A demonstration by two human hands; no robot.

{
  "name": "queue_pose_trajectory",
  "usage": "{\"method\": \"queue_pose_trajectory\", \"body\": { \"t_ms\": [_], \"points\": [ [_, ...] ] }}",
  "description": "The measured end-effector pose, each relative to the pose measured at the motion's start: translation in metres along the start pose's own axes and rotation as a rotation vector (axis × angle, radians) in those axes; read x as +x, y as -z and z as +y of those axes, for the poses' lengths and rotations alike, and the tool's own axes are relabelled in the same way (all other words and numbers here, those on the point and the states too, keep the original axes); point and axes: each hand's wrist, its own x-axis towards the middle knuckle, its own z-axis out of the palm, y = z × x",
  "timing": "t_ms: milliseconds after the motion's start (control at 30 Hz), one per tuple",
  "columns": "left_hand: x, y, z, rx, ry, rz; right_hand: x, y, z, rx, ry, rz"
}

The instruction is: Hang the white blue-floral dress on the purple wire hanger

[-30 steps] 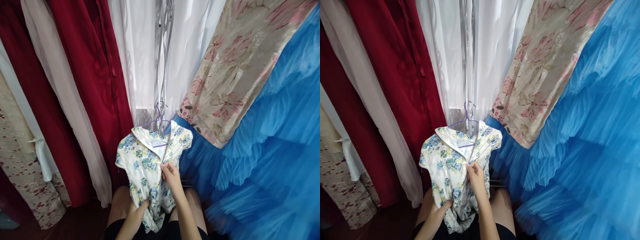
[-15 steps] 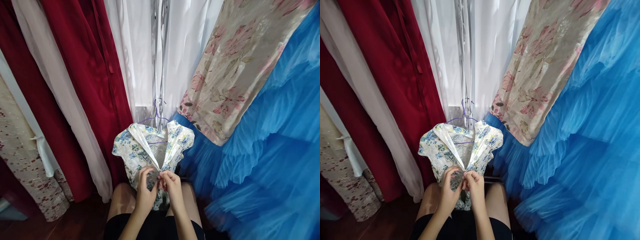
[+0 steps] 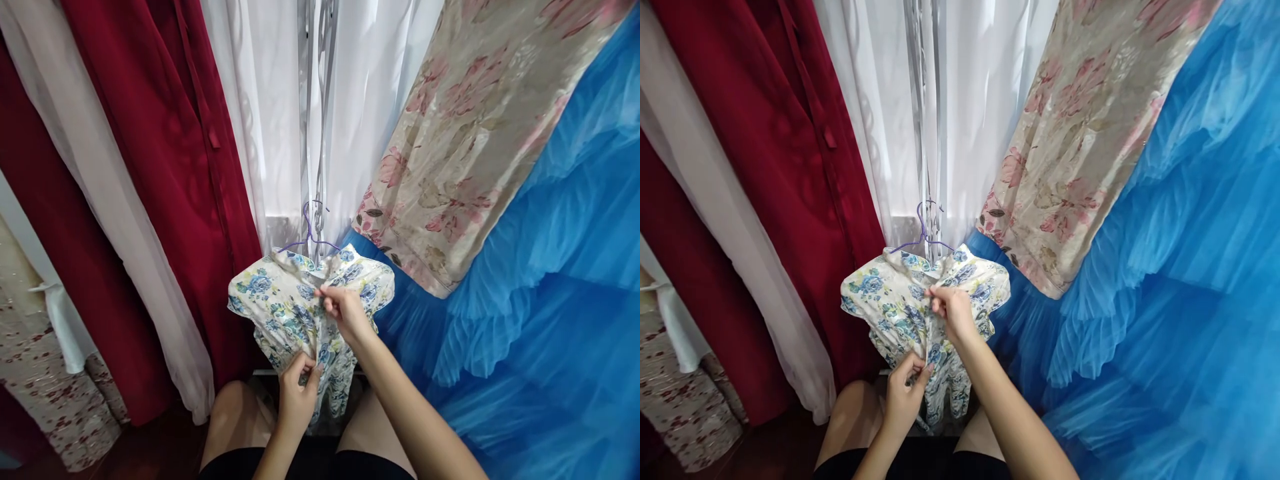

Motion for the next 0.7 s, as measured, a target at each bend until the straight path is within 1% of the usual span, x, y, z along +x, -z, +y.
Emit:
{"method": "queue_pose_trajectory", "body": {
  "t_ms": [100,167,267,333,400,433,533,567,600,633,700],
  "points": [
    [-0.001,0.001,-0.008,0.024,0.012,-0.012,0.029,-0.015,-0.029,0.025,0.025,-0.02],
    [-0.005,0.0,-0.015,0.042,0.021,-0.019,0.037,-0.02,-0.04,0.026,0.055,-0.037],
    [-0.008,0.001,-0.022,0.057,0.033,-0.042,0.034,-0.022,-0.041,-0.017,0.106,-0.063],
    [0.0,0.005,-0.018,0.034,0.028,-0.076,0.027,-0.02,-0.037,-0.047,0.133,-0.056],
    [0.021,0.012,-0.004,-0.017,-0.006,-0.066,0.021,-0.018,-0.032,-0.08,0.164,-0.034],
    [0.036,0.017,0.007,-0.044,-0.04,-0.029,0.018,-0.016,-0.031,-0.102,0.176,-0.027],
    [0.093,0.033,0.046,-0.054,-0.215,0.111,0.011,-0.011,-0.031,-0.177,0.219,-0.048],
    [0.112,0.037,0.059,-0.047,-0.274,0.128,0.009,-0.009,-0.031,-0.198,0.236,-0.06],
    [0.13,0.041,0.071,-0.029,-0.317,0.102,0.008,-0.007,-0.032,-0.214,0.255,-0.07],
    [0.145,0.044,0.081,0.0,-0.358,0.046,0.007,-0.006,-0.032,-0.226,0.277,-0.077],
    [0.166,0.047,0.094,0.083,-0.408,-0.036,0.007,-0.003,-0.029,-0.253,0.317,-0.084]
  ]
}}
